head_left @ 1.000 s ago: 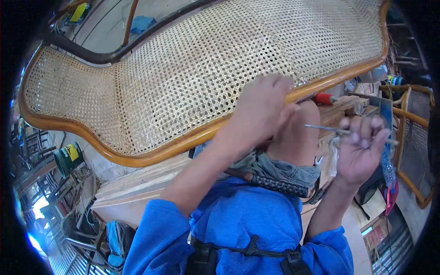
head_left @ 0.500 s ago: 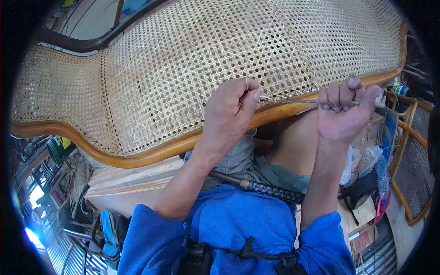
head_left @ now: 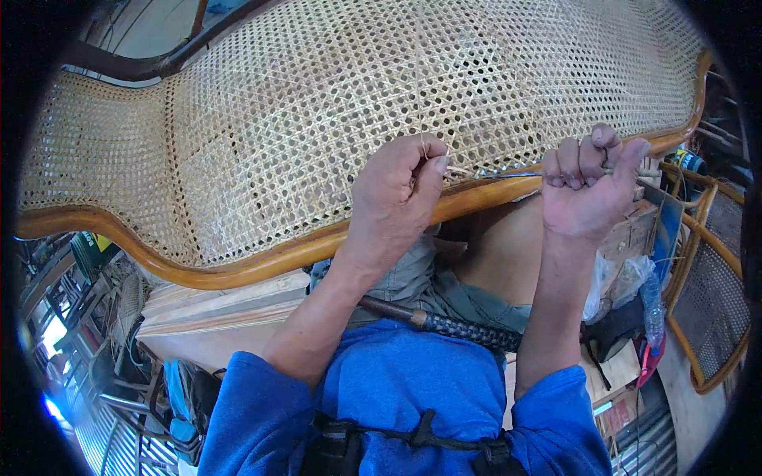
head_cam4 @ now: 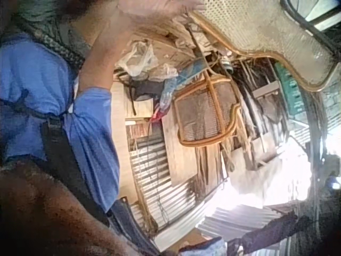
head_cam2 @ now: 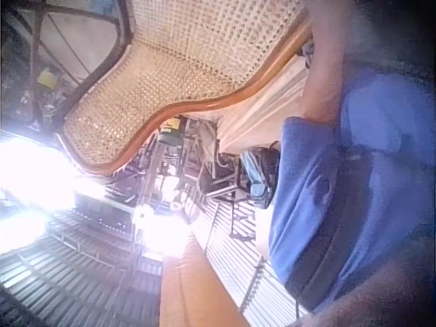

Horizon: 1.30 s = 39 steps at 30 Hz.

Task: The person weaves cane strips into the frame of an overturned rattan chair seat. They use a hammer to tap the strips into place and pliers to pull and trim the cane. The person works along the edge of the seat, securing the woven pattern.

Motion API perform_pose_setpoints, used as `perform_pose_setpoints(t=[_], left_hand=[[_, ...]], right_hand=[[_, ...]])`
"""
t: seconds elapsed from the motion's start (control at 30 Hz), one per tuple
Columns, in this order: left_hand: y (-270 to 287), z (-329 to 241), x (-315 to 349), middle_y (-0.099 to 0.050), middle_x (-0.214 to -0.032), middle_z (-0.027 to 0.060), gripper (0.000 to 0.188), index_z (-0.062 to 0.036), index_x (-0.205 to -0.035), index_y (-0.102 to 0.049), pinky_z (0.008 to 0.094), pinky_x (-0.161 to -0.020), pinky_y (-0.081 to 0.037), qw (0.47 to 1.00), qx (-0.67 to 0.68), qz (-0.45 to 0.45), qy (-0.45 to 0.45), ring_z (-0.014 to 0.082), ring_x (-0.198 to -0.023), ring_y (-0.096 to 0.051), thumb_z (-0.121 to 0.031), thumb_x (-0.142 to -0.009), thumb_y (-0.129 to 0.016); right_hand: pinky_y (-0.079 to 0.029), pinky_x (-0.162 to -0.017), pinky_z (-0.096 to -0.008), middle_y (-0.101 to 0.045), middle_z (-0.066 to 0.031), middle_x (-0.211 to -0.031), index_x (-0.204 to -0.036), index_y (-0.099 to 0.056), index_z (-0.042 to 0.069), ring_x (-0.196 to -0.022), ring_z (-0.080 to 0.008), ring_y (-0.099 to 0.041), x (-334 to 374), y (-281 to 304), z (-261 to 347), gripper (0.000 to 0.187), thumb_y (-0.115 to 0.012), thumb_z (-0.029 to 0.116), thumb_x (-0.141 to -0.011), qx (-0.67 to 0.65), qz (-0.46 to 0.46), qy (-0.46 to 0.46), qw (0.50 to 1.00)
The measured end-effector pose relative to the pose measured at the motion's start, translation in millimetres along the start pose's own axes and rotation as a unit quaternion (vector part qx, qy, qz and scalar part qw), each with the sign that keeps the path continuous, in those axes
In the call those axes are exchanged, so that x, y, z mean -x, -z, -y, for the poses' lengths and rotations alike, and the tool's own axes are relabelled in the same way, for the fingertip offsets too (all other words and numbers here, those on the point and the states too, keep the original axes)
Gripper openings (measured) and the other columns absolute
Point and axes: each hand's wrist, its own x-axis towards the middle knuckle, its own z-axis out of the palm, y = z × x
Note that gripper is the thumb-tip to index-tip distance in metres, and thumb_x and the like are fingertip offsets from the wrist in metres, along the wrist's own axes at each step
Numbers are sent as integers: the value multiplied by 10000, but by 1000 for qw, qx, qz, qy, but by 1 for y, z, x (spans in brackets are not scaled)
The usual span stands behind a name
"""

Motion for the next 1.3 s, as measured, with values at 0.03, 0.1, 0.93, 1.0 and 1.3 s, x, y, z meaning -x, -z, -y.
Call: perform_pose_setpoints(t=[0.03,0.1,0.93,1.0,1.3], left_hand=[[0,0,-1,-604,-789,98,86,-37,-889,-602,315,-648,-465,1000,-1,2,-3,222,-702,-584,-81,-815,-598],[0,0,-1,-605,-792,99,84,-37,-889,-603,317,-651,-468,1000,-6,1,-2,224,-709,-587,-77,-815,-597],[0,1,-1,-604,-796,121,97,-24,-887,-603,329,-664,-476,1000,2,2,6,250,-731,-600,-49,-794,-601],[0,4,0,-602,-790,124,95,-23,-881,-603,332,-665,-476,1000,14,-3,-1,256,-731,-599,-51,-791,-604],[0,5,-1,-594,-765,130,76,-28,-861,-603,346,-644,-469,1000,3,-4,-13,263,-704,-587,-67,-796,-602]], right_hand=[[-210,-429,-256,-174,58,-488,-765,-526,98,-429,-84,-201,-1,-1,-1,526,-388,589,-893,4,-4,-2,1000],[-208,-427,-258,-175,57,-488,-758,-518,97,-428,-85,-200,-1,-1,-3,530,-383,591,-894,14,-11,-2,1000],[-219,-346,-231,-278,35,-478,-788,-508,27,-376,-73,-304,-6,-55,-34,424,-518,435,-904,301,53,109,946],[-222,-348,-228,-275,36,-483,-787,-512,25,-379,-68,-293,-23,-51,-34,414,-512,419,-912,269,49,58,960],[-247,-402,-227,-235,54,-527,-768,-503,35,-434,-74,-284,-9,-52,-31,446,-434,441,-939,260,135,9,956]])
